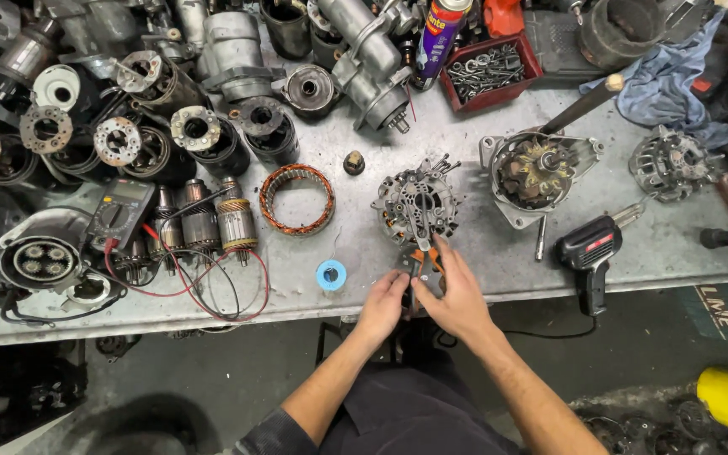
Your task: The person uses pliers to remove pins from a mechanical component on a workbench. They then use a T-handle wrench to tighten bolts on the same component, rotating it to access different sides.
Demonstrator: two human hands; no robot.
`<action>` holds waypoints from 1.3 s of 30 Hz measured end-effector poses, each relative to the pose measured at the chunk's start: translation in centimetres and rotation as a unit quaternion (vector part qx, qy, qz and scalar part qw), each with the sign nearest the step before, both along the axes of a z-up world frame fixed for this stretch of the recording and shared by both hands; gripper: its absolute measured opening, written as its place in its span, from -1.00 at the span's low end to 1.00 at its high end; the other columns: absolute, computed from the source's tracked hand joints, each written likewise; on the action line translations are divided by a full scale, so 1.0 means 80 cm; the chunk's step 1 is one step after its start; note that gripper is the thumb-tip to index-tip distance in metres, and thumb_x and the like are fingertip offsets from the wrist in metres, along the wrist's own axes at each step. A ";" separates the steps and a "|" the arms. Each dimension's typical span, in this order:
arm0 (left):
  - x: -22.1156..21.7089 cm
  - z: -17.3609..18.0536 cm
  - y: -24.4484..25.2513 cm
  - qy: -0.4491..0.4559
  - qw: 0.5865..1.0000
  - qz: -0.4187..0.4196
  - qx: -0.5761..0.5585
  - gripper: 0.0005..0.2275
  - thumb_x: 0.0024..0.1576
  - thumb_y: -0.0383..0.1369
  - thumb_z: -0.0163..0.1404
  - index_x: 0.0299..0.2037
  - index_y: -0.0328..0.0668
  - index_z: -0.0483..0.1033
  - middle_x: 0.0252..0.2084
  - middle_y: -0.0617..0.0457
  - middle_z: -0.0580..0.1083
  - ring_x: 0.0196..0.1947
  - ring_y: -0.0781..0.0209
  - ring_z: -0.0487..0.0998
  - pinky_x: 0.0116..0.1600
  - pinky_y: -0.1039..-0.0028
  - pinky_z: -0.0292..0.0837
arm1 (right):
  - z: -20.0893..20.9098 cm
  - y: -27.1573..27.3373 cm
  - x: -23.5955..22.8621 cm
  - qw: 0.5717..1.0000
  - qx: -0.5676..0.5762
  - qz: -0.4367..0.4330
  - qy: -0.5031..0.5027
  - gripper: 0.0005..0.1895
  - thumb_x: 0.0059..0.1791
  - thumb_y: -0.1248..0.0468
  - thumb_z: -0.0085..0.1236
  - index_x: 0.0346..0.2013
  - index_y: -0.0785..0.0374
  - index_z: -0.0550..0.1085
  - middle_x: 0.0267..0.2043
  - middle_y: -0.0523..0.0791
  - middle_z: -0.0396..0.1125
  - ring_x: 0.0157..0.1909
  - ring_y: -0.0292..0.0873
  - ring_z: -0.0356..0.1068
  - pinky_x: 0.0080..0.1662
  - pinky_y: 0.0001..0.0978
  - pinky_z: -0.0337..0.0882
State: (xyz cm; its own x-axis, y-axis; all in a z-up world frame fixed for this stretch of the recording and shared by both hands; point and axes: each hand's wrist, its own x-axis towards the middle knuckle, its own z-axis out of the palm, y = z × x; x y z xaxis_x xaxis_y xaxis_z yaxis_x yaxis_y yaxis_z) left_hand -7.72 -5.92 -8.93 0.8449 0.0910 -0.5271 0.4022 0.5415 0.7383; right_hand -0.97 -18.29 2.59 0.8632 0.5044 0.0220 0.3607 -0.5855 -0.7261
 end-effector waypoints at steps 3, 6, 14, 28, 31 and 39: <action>0.004 0.008 0.000 0.004 1.000 -0.010 0.014 -0.75 0.31 -0.26 -0.15 -0.01 -0.25 0.50 -0.38 0.10 0.51 -0.48 0.35 0.49 -0.42 0.52 0.42 | -0.013 0.003 -0.005 1.000 0.026 -0.011 0.008 -0.15 -0.10 0.25 0.23 0.42 0.38 0.11 0.14 0.10 0.34 0.19 0.11 0.39 0.19 -0.18 0.35; 0.006 0.003 -0.003 -0.003 0.998 -0.024 0.050 -0.74 0.30 -0.26 -0.16 -0.04 -0.29 0.51 -0.37 0.10 0.49 -0.44 0.36 0.48 -0.36 0.50 0.43 | -0.018 0.003 -0.007 0.999 0.039 -0.012 -0.020 -0.18 -0.07 0.29 0.20 0.43 0.41 0.10 0.17 0.13 0.32 0.22 0.14 0.36 0.19 -0.15 0.34; 0.006 -0.007 -0.007 -0.108 0.987 -0.003 0.116 -0.75 0.31 -0.33 -0.13 -0.06 -0.39 0.51 -0.25 0.08 0.55 -0.22 0.39 0.48 -0.09 0.54 0.42 | 0.020 0.013 -0.002 0.992 -0.030 -0.057 0.105 -0.10 -0.13 0.24 0.19 0.45 0.32 0.05 0.13 0.02 0.33 -0.19 0.03 0.41 -0.17 -0.24 0.44; 0.012 0.027 0.000 -0.084 0.996 -0.022 0.030 -0.76 0.31 -0.35 -0.15 -0.06 -0.37 0.52 -0.23 0.06 0.56 -0.24 0.33 0.49 -0.11 0.49 0.44 | 0.049 0.032 -0.002 0.990 -0.125 -0.018 0.066 0.22 -0.35 0.16 0.41 0.43 0.44 -0.08 0.27 0.21 0.17 0.20 0.29 0.30 0.11 -0.03 0.38; 0.014 0.027 0.000 -0.114 0.986 -0.035 0.118 -0.77 0.30 -0.36 -0.13 -0.07 -0.39 0.53 -0.21 0.05 0.57 -0.18 0.33 0.51 -0.05 0.51 0.44 | 0.040 0.039 -0.005 0.978 -0.192 -0.055 0.067 0.05 -0.25 0.24 0.25 0.45 0.43 -0.02 0.17 0.24 0.24 0.07 0.35 0.36 0.08 0.08 0.40; 0.020 0.033 0.001 -0.072 0.979 -0.077 0.176 -0.72 0.25 -0.30 -0.12 -0.03 -0.36 0.53 -0.18 -0.04 0.60 -0.16 0.25 0.57 -0.03 0.48 0.45 | 0.011 0.033 -0.003 0.981 -0.179 -0.065 -0.040 -0.17 -0.20 0.34 0.15 0.33 0.48 0.10 0.03 0.32 0.33 -0.01 0.41 0.38 0.00 0.18 0.40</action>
